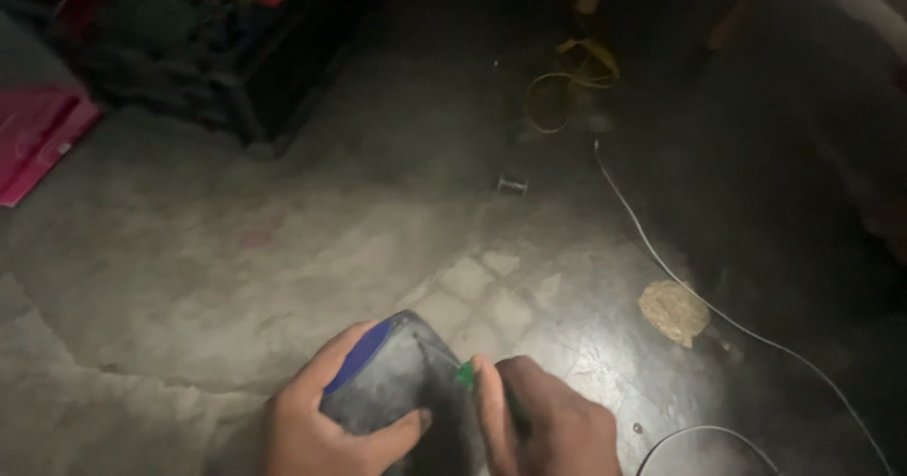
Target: Removing a screw from a blue plastic component using a screwdriver.
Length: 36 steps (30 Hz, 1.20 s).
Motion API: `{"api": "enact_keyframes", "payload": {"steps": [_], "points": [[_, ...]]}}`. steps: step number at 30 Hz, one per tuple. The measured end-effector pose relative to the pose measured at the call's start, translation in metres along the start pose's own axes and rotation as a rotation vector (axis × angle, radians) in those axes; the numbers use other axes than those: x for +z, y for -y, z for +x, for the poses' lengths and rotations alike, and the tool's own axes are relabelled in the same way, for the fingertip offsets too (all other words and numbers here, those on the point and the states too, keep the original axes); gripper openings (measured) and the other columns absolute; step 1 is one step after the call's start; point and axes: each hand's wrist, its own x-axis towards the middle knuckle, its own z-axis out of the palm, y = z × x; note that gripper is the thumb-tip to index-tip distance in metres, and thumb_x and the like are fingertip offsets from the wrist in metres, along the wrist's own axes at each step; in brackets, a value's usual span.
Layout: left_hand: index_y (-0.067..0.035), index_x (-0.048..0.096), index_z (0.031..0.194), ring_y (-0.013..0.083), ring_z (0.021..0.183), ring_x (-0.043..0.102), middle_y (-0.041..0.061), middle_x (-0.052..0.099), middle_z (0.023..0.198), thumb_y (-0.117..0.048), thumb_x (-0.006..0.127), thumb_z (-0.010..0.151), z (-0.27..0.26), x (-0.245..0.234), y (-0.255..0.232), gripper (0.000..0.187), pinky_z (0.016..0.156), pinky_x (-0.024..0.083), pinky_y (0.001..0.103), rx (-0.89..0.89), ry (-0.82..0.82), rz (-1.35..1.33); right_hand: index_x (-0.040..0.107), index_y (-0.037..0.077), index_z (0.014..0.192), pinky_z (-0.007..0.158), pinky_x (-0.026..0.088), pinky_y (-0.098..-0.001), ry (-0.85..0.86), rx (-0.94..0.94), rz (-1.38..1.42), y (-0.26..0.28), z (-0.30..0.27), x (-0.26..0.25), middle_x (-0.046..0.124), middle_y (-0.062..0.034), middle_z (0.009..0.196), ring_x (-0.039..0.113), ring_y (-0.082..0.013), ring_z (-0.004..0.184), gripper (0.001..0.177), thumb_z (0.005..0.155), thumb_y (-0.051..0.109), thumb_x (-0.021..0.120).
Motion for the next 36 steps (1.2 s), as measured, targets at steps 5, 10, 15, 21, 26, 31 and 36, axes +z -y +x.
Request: {"api": "enact_keyframes", "payload": {"steps": [5,10,15,21,26,31,36], "points": [[-0.007,0.072,0.121,0.0121,0.096,0.077,0.006,0.082,0.102,-0.006,0.089,0.051,-0.005,-0.004,-0.027,0.072,0.085,0.059,0.029,0.086,-0.054,0.04,0.078,0.012,0.087,0.053,0.059,-0.0289,-0.273,-0.424,0.134,0.011,-0.008,-0.002,0.077,-0.0067,0.068,0.077,-0.0149,0.059,0.014,0.076,0.02,0.082],[-0.011,0.073,0.122,0.0113,0.09,0.076,0.005,0.078,0.099,-0.005,0.088,0.052,-0.015,-0.011,-0.031,0.071,0.082,0.06,0.028,-0.105,-0.039,0.0,0.076,0.012,0.095,0.072,0.06,-0.0249,-0.243,-0.698,0.34,0.009,-0.02,0.003,0.074,-0.0037,0.095,0.079,-0.0142,0.084,0.015,0.081,0.004,0.076],[-0.01,0.072,0.123,0.0114,0.093,0.076,0.005,0.08,0.104,-0.007,0.09,0.051,-0.017,-0.021,-0.026,0.074,0.084,0.06,0.028,-0.058,-0.057,0.015,0.074,0.012,0.109,0.064,0.06,-0.0277,-0.186,-0.57,0.292,0.01,-0.025,0.013,0.071,-0.0044,0.096,0.075,-0.0176,0.077,0.03,0.079,0.012,0.081],[-0.006,0.07,0.122,0.0135,0.096,0.076,0.008,0.081,0.106,-0.006,0.093,0.048,-0.005,-0.018,-0.006,0.078,0.088,0.056,0.029,-0.021,-0.094,-0.024,0.08,0.012,0.091,0.061,0.06,-0.0279,-0.098,-0.353,0.079,0.021,-0.009,0.0,0.077,-0.0076,0.077,0.077,-0.0153,0.069,0.016,0.084,0.026,0.08],[-0.006,0.072,0.126,0.0155,0.094,0.078,0.011,0.084,0.098,-0.002,0.089,0.056,0.0,-0.015,-0.018,0.072,0.088,0.058,0.029,-0.098,0.068,-0.209,0.079,0.01,0.091,0.056,0.061,-0.0269,-0.191,-0.511,0.3,0.028,-0.003,-0.016,0.078,-0.0052,0.085,0.077,-0.014,0.072,0.018,0.072,0.01,0.08],[-0.01,0.072,0.127,0.0134,0.094,0.08,0.007,0.08,0.104,-0.006,0.092,0.055,0.005,-0.01,-0.038,0.075,0.089,0.06,0.029,-0.204,0.049,-0.134,0.078,0.012,0.091,0.074,0.059,-0.0251,-0.107,-0.651,0.362,0.012,0.002,-0.013,0.075,-0.0006,0.092,0.076,-0.0107,0.087,0.018,0.075,0.002,0.078],[-0.011,0.071,0.126,0.0144,0.095,0.081,0.007,0.079,0.105,-0.008,0.093,0.053,0.003,-0.003,-0.032,0.077,0.089,0.061,0.03,-0.17,0.0,-0.063,0.078,0.016,0.086,0.076,0.058,-0.0242,-0.134,-0.684,0.278,0.002,0.005,-0.009,0.076,0.001,0.095,0.077,-0.0092,0.092,0.019,0.074,0.001,0.078]]}}
